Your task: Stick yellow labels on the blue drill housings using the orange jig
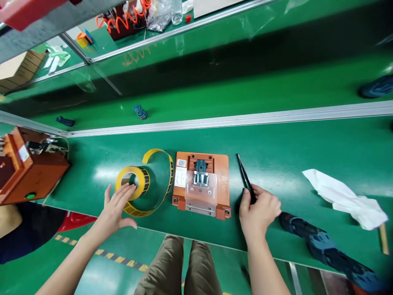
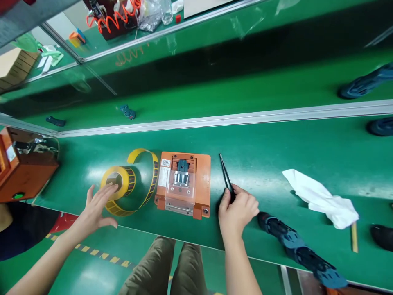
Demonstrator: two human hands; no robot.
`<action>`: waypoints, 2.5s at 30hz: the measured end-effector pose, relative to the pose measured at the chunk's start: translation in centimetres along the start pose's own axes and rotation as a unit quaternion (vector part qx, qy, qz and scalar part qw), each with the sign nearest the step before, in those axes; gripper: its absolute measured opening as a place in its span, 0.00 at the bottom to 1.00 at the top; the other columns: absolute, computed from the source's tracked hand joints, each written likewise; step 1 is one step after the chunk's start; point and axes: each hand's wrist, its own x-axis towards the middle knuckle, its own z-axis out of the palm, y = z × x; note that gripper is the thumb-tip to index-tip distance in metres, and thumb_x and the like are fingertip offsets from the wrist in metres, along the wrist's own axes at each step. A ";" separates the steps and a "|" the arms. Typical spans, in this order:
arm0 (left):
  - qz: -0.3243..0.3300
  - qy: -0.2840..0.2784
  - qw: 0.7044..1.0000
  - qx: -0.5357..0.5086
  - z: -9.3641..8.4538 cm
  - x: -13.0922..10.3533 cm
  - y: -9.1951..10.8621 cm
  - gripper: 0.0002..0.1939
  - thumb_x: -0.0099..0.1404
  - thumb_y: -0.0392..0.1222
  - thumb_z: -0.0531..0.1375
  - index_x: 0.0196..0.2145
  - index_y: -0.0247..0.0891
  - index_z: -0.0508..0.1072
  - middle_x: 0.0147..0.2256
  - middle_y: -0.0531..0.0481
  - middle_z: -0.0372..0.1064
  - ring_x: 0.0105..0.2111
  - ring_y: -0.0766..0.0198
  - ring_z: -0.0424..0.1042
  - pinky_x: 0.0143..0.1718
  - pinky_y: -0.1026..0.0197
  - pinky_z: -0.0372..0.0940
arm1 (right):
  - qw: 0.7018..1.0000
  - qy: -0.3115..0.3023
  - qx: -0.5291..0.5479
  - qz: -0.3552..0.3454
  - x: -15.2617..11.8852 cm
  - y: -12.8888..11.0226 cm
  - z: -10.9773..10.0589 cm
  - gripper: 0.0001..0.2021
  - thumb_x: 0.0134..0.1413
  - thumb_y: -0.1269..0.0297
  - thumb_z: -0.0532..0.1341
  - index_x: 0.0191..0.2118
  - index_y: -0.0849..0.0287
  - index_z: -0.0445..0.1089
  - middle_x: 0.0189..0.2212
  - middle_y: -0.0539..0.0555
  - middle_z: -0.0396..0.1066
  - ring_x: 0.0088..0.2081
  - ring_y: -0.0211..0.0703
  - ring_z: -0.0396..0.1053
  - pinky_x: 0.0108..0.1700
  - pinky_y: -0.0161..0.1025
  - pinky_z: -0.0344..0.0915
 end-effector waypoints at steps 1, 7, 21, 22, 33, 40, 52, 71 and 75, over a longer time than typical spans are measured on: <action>0.024 -0.023 0.999 0.039 0.2 -0.7 -0.8 0.38 0.64 0.49 0.65 0.68 0.47 0.56 0.60 0.38 0.67 0.60 0.41 0.65 0.66 0.30 0.39 | 1.000 0.000 -0.004 0.000 0.0 -0.1 0.0 0.21 0.64 0.50 0.50 0.43 0.63 0.70 0.36 0.64 0.70 0.40 0.58 0.62 0.39 0.47 0.51; 0.021 0.052 0.993 0.101 2.9 0.2 -1.3 0.34 0.69 0.45 0.60 0.68 0.42 0.53 0.41 0.42 0.78 0.40 0.51 0.77 0.53 0.48 0.64 | 1.000 0.000 -0.011 -0.004 0.1 -0.4 -0.1 0.22 0.64 0.49 0.49 0.43 0.63 0.70 0.37 0.64 0.71 0.40 0.58 0.62 0.39 0.47 0.50; -0.023 0.157 0.987 -0.006 1.1 18.4 3.0 0.19 0.74 0.44 0.49 0.57 0.36 0.69 0.42 0.41 0.75 0.44 0.53 0.73 0.48 0.54 0.66 | 0.998 0.020 0.056 -0.011 0.0 0.6 -0.1 0.19 0.65 0.50 0.50 0.38 0.61 0.68 0.33 0.60 0.68 0.37 0.54 0.62 0.42 0.49 0.55; -0.041 0.149 0.988 0.000 1.0 20.4 3.2 0.20 0.74 0.46 0.50 0.57 0.35 0.70 0.42 0.40 0.75 0.43 0.53 0.74 0.47 0.54 0.66 | 0.997 0.020 0.072 -0.011 0.0 0.6 -0.2 0.19 0.65 0.50 0.50 0.38 0.61 0.68 0.33 0.60 0.68 0.38 0.54 0.62 0.43 0.49 0.56; -0.197 0.126 0.946 -0.222 1.0 24.4 1.2 0.17 0.59 0.34 0.63 0.47 0.39 0.74 0.32 0.50 0.76 0.32 0.58 0.76 0.38 0.58 0.68 | 0.806 -0.003 0.515 0.291 1.3 -1.9 -3.0 0.20 0.45 0.51 0.73 0.41 0.55 0.72 0.33 0.48 0.67 0.34 0.39 0.64 0.46 0.44 0.63; -0.187 0.194 0.809 -0.522 -0.1 18.0 1.3 0.29 0.54 0.43 0.70 0.54 0.37 0.72 0.36 0.48 0.77 0.36 0.60 0.76 0.38 0.60 0.71 | 0.639 -0.132 0.700 0.290 4.4 -6.9 -5.1 0.14 0.47 0.57 0.73 0.41 0.52 0.76 0.34 0.47 0.67 0.36 0.35 0.67 0.48 0.39 0.69; -0.185 0.189 0.767 -0.585 0.0 13.8 2.7 0.21 0.64 0.43 0.65 0.54 0.45 0.72 0.32 0.53 0.75 0.32 0.65 0.73 0.35 0.64 0.68 | 0.699 -0.308 0.621 0.175 4.9 -14.3 -2.8 0.13 0.47 0.59 0.73 0.40 0.50 0.78 0.36 0.51 0.73 0.31 0.36 0.68 0.33 0.35 0.70; -0.124 0.130 0.835 -0.521 1.0 14.0 3.8 0.24 0.65 0.42 0.63 0.59 0.47 0.69 0.37 0.49 0.72 0.38 0.62 0.74 0.40 0.60 0.72 | 0.673 -0.374 0.628 0.113 7.0 -20.4 -1.5 0.14 0.46 0.59 0.75 0.39 0.53 0.76 0.36 0.50 0.79 0.31 0.38 0.76 0.40 0.40 0.76; -0.112 0.143 0.858 -0.480 1.2 14.1 3.7 0.13 0.64 0.44 0.64 0.46 0.45 0.79 0.48 0.46 0.70 0.44 0.59 0.74 0.43 0.57 0.73 | 0.672 -0.373 0.630 0.116 7.0 -20.1 -1.3 0.14 0.45 0.59 0.75 0.39 0.54 0.76 0.35 0.50 0.79 0.31 0.38 0.75 0.40 0.40 0.76</action>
